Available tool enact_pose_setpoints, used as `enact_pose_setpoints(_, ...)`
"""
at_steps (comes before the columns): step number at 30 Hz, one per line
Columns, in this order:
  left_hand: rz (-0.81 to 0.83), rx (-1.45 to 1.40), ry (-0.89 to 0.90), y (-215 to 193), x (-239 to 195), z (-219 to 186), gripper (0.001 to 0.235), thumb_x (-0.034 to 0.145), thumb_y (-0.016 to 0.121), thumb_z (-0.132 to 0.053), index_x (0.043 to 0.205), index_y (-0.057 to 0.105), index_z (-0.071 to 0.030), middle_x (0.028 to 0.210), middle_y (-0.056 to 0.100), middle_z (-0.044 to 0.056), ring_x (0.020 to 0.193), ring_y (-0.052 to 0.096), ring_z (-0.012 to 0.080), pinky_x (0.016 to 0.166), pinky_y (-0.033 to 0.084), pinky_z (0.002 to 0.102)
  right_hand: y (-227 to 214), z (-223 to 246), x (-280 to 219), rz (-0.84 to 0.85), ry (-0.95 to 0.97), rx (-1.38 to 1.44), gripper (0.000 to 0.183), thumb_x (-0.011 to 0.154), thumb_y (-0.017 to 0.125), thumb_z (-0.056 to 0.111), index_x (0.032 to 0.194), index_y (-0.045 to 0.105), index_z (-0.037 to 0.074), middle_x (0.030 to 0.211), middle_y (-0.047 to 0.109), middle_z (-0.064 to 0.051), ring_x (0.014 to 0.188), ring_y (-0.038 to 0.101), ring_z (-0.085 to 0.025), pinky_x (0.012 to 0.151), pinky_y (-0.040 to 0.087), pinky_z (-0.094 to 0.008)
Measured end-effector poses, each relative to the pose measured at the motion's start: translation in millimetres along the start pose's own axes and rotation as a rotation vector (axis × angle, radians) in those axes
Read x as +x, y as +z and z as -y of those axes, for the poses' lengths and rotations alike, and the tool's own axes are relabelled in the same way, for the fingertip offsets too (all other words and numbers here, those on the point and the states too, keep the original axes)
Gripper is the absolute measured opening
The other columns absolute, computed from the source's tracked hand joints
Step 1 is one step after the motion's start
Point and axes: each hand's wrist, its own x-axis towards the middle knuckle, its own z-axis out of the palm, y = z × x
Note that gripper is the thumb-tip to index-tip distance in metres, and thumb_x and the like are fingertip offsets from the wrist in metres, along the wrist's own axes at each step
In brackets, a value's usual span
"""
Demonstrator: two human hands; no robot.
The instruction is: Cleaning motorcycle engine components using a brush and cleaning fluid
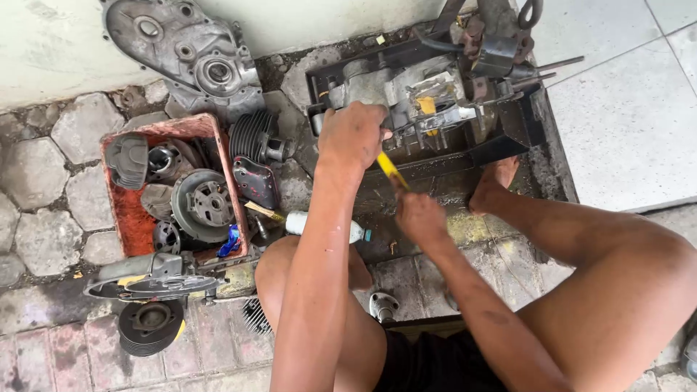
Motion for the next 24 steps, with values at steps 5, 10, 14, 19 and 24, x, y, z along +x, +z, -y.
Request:
enact_pose_setpoints(5,-0.009,-0.003,-0.005,1,1,-4,0.017,0.093,0.063,-0.031,0.103,0.074,-0.022,0.087,0.077,0.010,0.095,0.077,0.0368,0.093,0.048,0.051,-15,-28,32,0.089,0.194,-0.315,0.022,0.089,0.064,0.032,0.087,0.081,0.019,0.065,0.073,-0.012,0.069,0.077,-0.035,0.058,0.062,-0.048)
enact_pose_setpoints(10,-0.056,0.017,0.023,5,7,1,0.015,0.092,0.063,-0.032,0.100,0.074,-0.024,0.086,0.077,0.007,0.096,0.077,0.0347,0.095,0.047,0.052,19,-52,40,0.118,0.186,-0.354,0.024,0.092,0.061,0.024,0.106,0.077,0.013,0.074,0.074,-0.018,0.071,0.077,-0.037,0.060,0.065,-0.046)
enact_pose_setpoints(14,-0.072,-0.062,-0.002,7,2,2,0.018,0.094,0.061,-0.031,0.100,0.075,-0.021,0.085,0.078,0.009,0.097,0.077,0.0345,0.094,0.048,0.050,-56,15,26,0.200,0.234,-0.258,0.026,0.085,0.073,0.030,0.097,0.078,0.008,0.080,0.076,-0.018,0.079,0.078,-0.039,0.064,0.064,-0.052)
enact_pose_setpoints(19,-0.095,-0.157,0.020,8,1,-1,0.022,0.093,0.059,-0.029,0.096,0.076,-0.017,0.088,0.077,0.013,0.099,0.075,0.0390,0.095,0.047,0.055,-23,-7,43,0.239,0.253,-0.211,0.027,0.089,0.066,0.032,0.094,0.078,0.008,0.080,0.076,-0.016,0.083,0.077,-0.041,0.068,0.064,-0.055)
enact_pose_setpoints(24,-0.062,-0.079,0.021,3,-4,-1,0.020,0.092,0.061,-0.030,0.098,0.075,-0.017,0.089,0.077,0.011,0.098,0.076,0.0364,0.098,0.046,0.054,-37,12,20,0.218,0.265,-0.193,0.025,0.090,0.066,0.027,0.093,0.079,0.005,0.080,0.076,-0.022,0.080,0.076,-0.044,0.067,0.063,-0.056)
